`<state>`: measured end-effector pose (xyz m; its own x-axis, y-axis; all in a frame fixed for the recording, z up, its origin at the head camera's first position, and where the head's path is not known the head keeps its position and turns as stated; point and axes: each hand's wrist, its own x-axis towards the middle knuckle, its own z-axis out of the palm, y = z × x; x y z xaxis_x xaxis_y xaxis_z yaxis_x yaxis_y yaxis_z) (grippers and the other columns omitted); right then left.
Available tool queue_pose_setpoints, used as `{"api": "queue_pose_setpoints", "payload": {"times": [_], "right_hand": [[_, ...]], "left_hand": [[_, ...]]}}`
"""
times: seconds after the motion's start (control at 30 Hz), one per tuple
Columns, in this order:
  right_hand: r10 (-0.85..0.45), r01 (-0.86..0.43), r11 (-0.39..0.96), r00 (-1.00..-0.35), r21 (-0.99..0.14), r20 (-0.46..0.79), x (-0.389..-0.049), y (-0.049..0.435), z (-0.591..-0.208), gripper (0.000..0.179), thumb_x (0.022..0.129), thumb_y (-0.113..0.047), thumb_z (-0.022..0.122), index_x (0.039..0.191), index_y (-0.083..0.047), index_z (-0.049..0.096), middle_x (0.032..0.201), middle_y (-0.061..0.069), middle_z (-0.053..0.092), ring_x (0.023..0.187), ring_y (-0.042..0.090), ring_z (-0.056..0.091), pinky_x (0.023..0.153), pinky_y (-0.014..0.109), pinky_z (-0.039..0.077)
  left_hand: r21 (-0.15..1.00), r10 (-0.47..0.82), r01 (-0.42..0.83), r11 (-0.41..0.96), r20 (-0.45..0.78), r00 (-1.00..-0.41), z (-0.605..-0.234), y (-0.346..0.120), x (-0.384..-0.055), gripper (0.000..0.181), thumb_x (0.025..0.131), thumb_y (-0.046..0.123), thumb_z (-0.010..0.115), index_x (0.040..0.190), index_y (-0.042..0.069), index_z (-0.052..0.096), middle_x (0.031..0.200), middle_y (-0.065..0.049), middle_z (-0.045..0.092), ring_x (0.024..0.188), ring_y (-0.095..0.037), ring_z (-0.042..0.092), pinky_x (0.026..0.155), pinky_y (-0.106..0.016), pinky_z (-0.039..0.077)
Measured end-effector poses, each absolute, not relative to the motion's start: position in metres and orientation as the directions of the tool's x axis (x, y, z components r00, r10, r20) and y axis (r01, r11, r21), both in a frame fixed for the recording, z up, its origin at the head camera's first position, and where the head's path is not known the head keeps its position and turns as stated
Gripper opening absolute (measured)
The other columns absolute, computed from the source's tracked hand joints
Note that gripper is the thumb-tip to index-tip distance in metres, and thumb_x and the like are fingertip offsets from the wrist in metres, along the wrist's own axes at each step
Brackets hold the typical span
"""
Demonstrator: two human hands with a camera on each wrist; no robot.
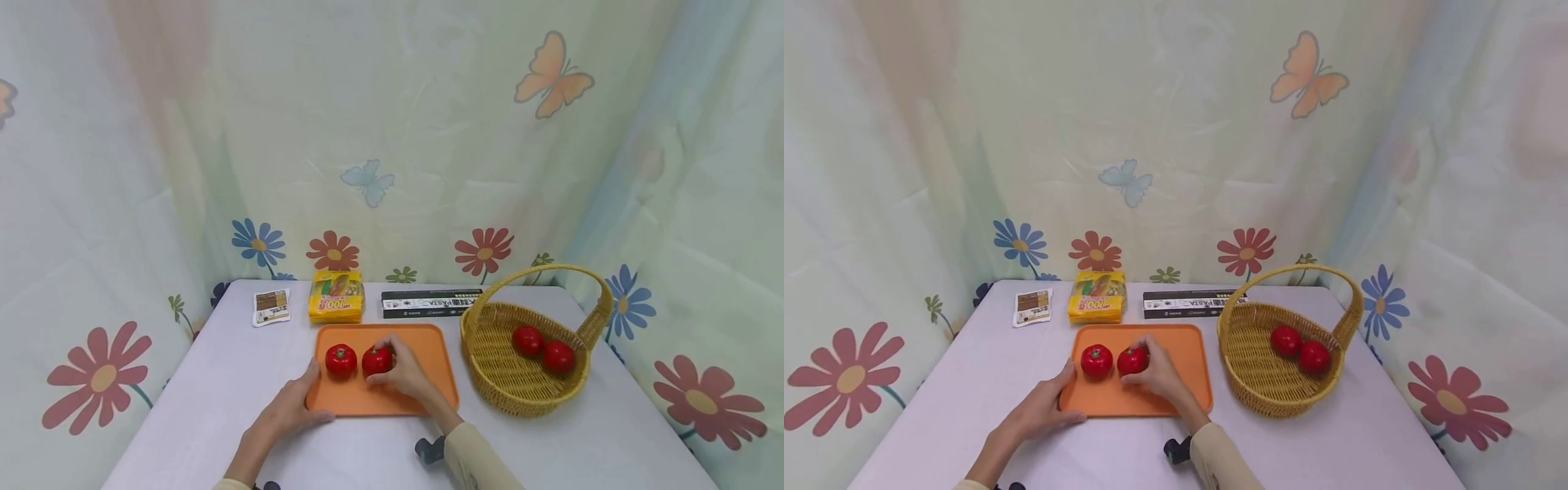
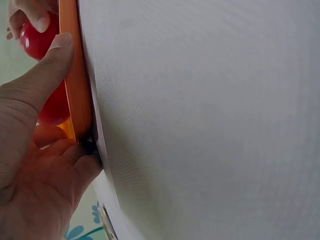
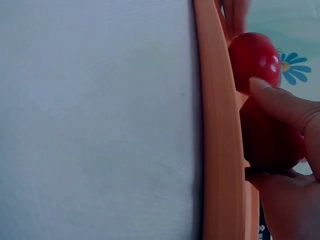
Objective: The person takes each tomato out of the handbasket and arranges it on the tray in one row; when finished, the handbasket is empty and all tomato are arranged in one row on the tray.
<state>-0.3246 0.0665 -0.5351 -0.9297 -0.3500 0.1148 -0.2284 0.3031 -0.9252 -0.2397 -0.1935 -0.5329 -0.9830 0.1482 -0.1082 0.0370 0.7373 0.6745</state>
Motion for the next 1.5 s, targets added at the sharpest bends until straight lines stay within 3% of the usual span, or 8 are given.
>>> {"api": "queue_pose_setpoints", "payload": {"times": [0.23,0.37,0.6,1.17,1.33,1.5], "right_hand": [[-0.376,-0.306,0.420,-0.916,-0.855,0.143,-0.328,0.058,-0.538,0.084,0.072,-0.002,0.100,0.143,-0.008,0.056,0.140,0.015,0.061,0.135,0.041,0.055,0.111,0.061,0.053],[-0.358,-0.284,0.474,-0.927,-0.833,0.112,-0.328,0.051,-0.539,0.078,0.071,-0.004,0.101,0.137,-0.011,0.060,0.138,0.014,0.057,0.134,0.040,0.054,0.107,0.061,0.056],[-0.339,-0.265,0.480,-0.935,-0.837,0.102,-0.329,0.047,-0.537,0.075,0.072,-0.003,0.100,0.132,-0.014,0.056,0.137,0.011,0.057,0.136,0.039,0.052,0.106,0.060,0.058],[-0.380,-0.305,0.410,-0.914,-0.860,0.144,-0.323,0.059,-0.527,0.095,0.072,-0.006,0.101,0.153,-0.006,0.051,0.149,0.021,0.056,0.140,0.041,0.051,0.117,0.062,0.048],[-0.447,-0.377,0.388,-0.875,-0.841,0.186,-0.308,0.086,-0.495,0.098,0.075,-0.009,0.100,0.158,-0.006,0.048,0.158,0.020,0.051,0.147,0.042,0.048,0.123,0.062,0.040],[-0.619,-0.481,0.385,-0.767,-0.788,0.167,-0.285,0.153,-0.428,0.071,0.084,-0.018,0.095,0.145,-0.008,0.061,0.147,0.012,0.064,0.138,0.037,0.059,0.118,0.059,0.048]], "left_hand": [[0.669,0.144,0.029,0.742,-0.117,-0.983,-0.532,-0.193,-0.237,0.115,0.082,0.037,0.096,0.169,0.000,0.030,0.170,-0.022,0.039,0.154,-0.044,0.042,0.123,-0.061,0.040],[0.668,0.136,0.018,0.744,-0.126,-0.983,-0.532,-0.193,-0.236,0.115,0.082,0.038,0.096,0.169,0.001,0.030,0.171,-0.021,0.039,0.154,-0.044,0.042,0.122,-0.062,0.041],[0.664,0.144,0.038,0.747,-0.105,-0.984,-0.529,-0.192,-0.238,0.115,0.081,0.037,0.097,0.168,-0.001,0.030,0.171,-0.022,0.038,0.155,-0.044,0.041,0.123,-0.060,0.041],[0.663,0.131,0.011,0.748,-0.131,-0.983,-0.535,-0.192,-0.238,0.118,0.080,0.036,0.097,0.168,-0.002,0.028,0.169,-0.024,0.040,0.154,-0.045,0.042,0.122,-0.061,0.041],[0.668,0.126,0.002,0.745,-0.138,-0.982,-0.536,-0.191,-0.238,0.119,0.080,0.037,0.097,0.168,-0.002,0.028,0.169,-0.025,0.041,0.153,-0.045,0.042,0.122,-0.061,0.041],[0.670,0.130,0.011,0.743,-0.128,-0.983,-0.533,-0.192,-0.238,0.118,0.080,0.036,0.097,0.168,-0.002,0.028,0.169,-0.025,0.039,0.154,-0.045,0.042,0.123,-0.061,0.039]]}}
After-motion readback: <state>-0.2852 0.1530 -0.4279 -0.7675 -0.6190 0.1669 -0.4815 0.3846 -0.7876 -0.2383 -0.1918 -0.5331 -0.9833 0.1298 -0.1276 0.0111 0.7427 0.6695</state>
